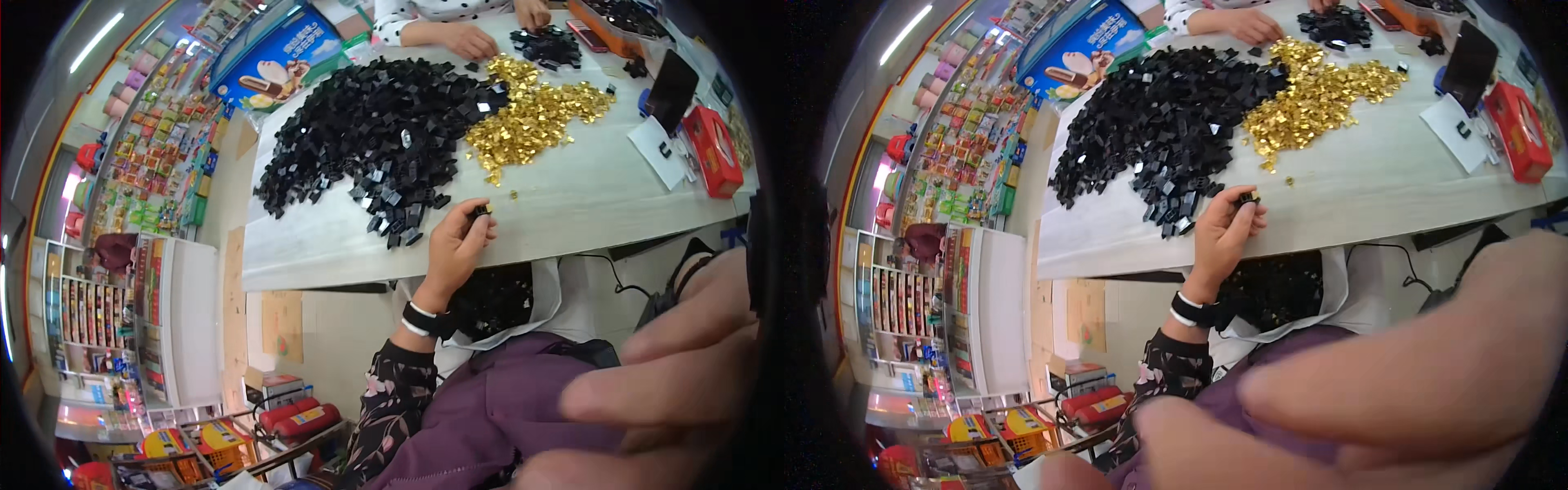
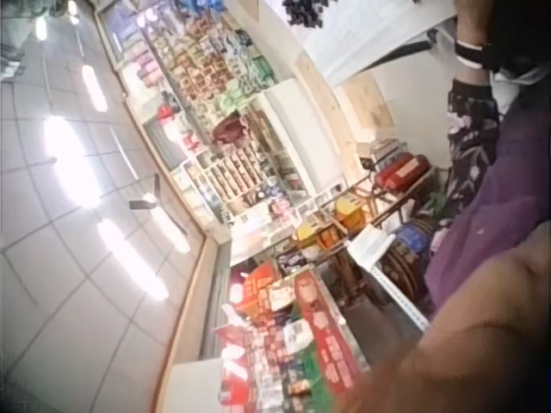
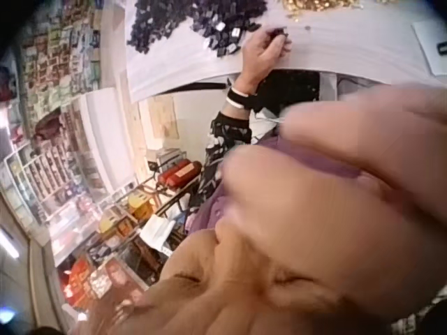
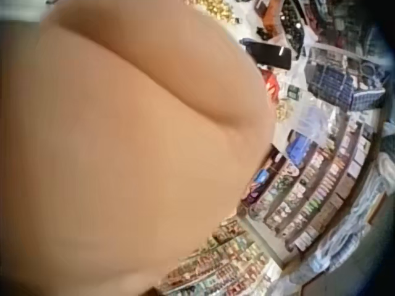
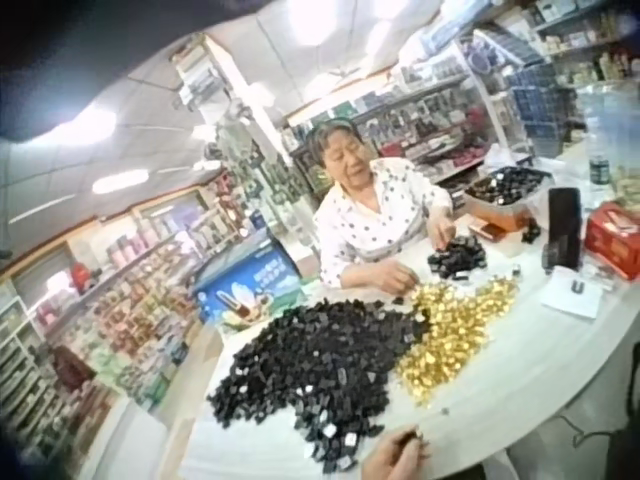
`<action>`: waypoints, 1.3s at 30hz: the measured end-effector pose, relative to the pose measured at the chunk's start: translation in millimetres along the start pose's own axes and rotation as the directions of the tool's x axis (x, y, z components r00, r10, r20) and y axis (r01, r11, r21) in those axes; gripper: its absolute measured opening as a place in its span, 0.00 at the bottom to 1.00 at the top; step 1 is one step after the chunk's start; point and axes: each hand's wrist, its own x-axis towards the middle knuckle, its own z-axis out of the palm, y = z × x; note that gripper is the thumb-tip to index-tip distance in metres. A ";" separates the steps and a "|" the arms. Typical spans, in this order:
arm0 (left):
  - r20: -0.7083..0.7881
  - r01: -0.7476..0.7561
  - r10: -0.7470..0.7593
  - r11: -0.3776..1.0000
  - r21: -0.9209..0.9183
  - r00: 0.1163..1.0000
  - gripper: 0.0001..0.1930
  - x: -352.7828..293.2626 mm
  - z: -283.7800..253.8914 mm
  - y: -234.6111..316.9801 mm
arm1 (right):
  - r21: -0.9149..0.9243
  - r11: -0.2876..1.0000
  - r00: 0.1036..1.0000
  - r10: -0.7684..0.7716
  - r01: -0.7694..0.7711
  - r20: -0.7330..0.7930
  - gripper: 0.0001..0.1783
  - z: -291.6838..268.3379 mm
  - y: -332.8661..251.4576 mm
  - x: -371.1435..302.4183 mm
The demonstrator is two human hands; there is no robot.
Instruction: Assembling small gold tips onto black plastic components at a manual workstation.
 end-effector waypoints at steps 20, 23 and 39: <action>0.055 -0.029 0.030 0.999 -0.031 0.998 0.14 2.0 0.0 2.2 | 0.009 0.991 0.988 -0.133 0.135 -0.081 0.07 6.8 4.0 12.3; 0.061 -0.011 0.011 1.000 -0.002 0.998 0.14 3.7 5.5 -3.4 | -0.069 0.996 0.993 -0.059 0.052 -0.098 0.07 -6.2 -5.0 -2.0; -0.010 0.012 -0.012 1.000 -0.002 1.000 0.13 2.1 4.8 -6.5 | -0.339 0.902 0.956 0.206 -0.268 -0.208 0.07 -55.6 -58.3 -66.2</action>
